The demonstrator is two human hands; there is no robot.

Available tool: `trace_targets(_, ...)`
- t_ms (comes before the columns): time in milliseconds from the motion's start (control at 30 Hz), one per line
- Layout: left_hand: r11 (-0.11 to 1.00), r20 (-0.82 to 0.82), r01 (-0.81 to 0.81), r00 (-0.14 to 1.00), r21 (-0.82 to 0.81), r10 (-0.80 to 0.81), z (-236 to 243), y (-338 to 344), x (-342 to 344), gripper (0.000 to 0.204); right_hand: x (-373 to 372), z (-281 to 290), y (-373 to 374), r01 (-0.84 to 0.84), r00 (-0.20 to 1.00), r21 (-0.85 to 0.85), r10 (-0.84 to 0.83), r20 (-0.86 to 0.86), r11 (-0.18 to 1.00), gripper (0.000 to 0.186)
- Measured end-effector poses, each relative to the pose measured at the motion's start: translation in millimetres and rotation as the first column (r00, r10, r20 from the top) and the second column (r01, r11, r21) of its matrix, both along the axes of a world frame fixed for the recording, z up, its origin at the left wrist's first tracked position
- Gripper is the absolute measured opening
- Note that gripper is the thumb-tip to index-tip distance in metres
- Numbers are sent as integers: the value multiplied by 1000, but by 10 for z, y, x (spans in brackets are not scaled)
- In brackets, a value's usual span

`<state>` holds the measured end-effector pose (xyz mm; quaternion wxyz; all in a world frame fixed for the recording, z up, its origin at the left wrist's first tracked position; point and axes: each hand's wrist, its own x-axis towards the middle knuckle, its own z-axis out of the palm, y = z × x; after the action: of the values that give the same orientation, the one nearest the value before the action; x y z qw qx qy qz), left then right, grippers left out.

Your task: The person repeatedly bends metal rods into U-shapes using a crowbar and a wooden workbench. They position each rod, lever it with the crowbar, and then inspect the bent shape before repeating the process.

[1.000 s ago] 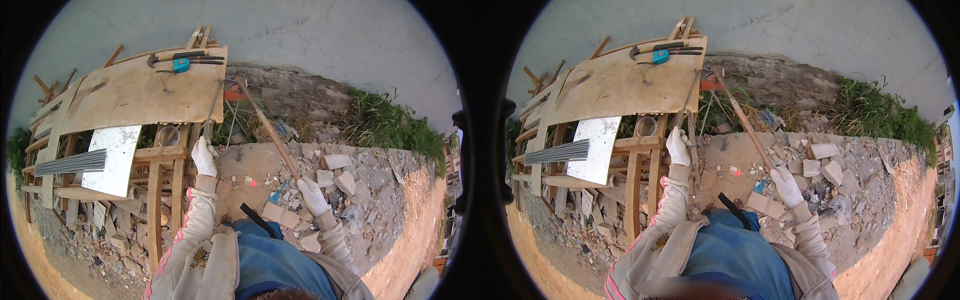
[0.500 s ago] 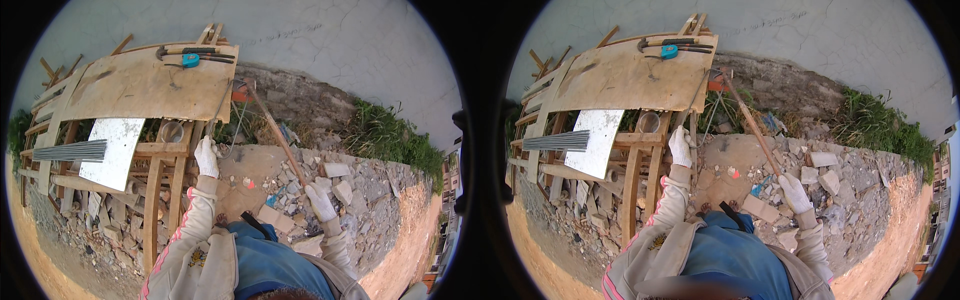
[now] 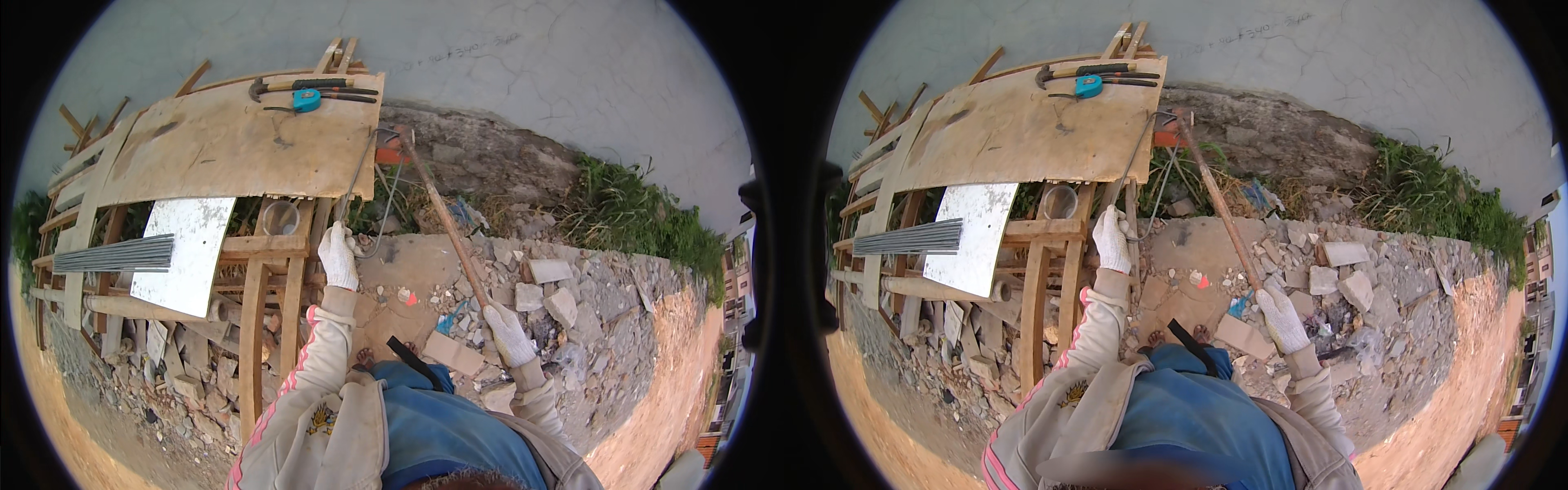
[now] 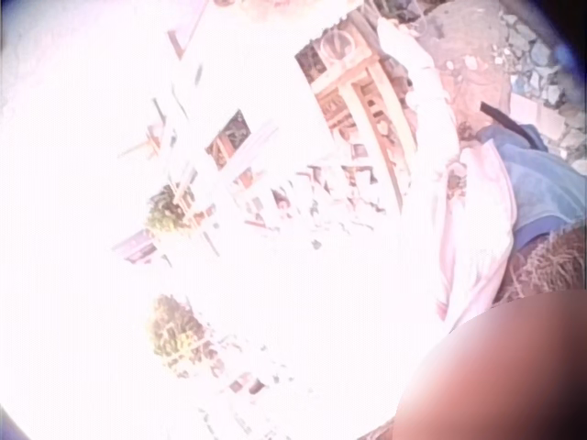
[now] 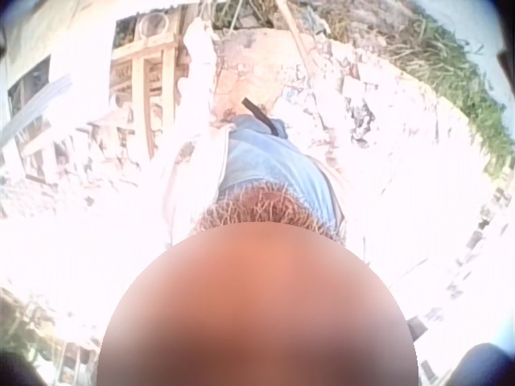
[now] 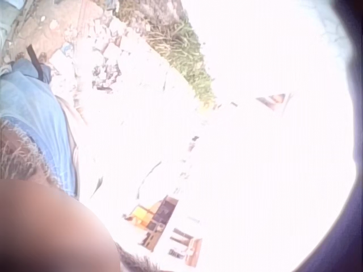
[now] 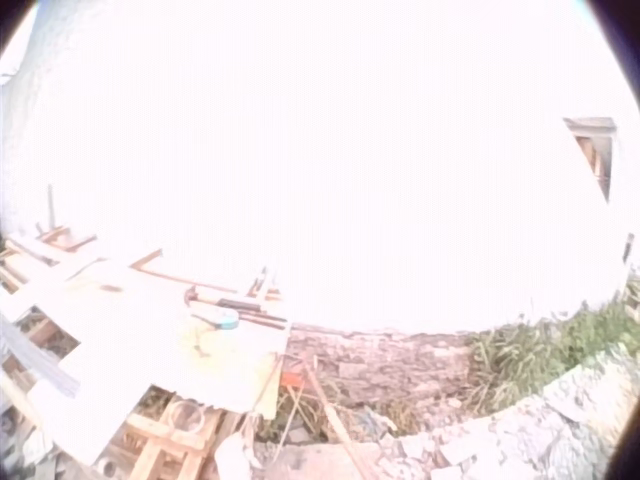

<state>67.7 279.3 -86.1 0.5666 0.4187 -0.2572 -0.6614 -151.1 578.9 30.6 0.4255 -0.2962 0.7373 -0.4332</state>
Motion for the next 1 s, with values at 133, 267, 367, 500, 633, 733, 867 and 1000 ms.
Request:
trace_targets(133, 1000, -5, -16, 1000, -4, 16, -15, -7, 2, 31, 223, -18, 58, 34, 979, 15, -36, 200, 999, 27)
trace_targets(267, 1000, -19, 22, 1000, -4, -22, -10, 3, 14, 31, 371, 84, 15, 62, 927, 85, -89, 363, 994, 26)
trace_targets(367, 999, -33, 44, 998, -3, -44, -11, 22, 17, 31, 490, 99, -45, 79, 831, 66, -102, 547, 995, 28)
trace_targets(500, 999, -45, 37, 998, 17, -36, -24, 23, 8, 30, 1021, -119, -172, 112, 755, 117, -161, 636, 987, 31)
trace_targets(633, 999, -84, 33, 996, 0, -33, -61, 27, 4, 30, 1788, -387, -549, 146, 563, 99, -165, 810, 984, 27)
trace_targets(733, 999, -70, 36, 997, -39, -39, -67, 40, -7, 31, 2306, -468, -884, 197, 608, 144, -236, 758, 970, 29)
trace_targets(867, 999, 35, 35, 999, -21, -34, -29, 57, 16, 33, 2330, -380, -863, 203, 623, 88, -198, 756, 975, 28)
trace_targets(1000, 990, 54, 140, 989, -32, -138, 46, 55, 97, 29, 1859, -293, -611, 133, 670, 58, -133, 730, 989, 28)
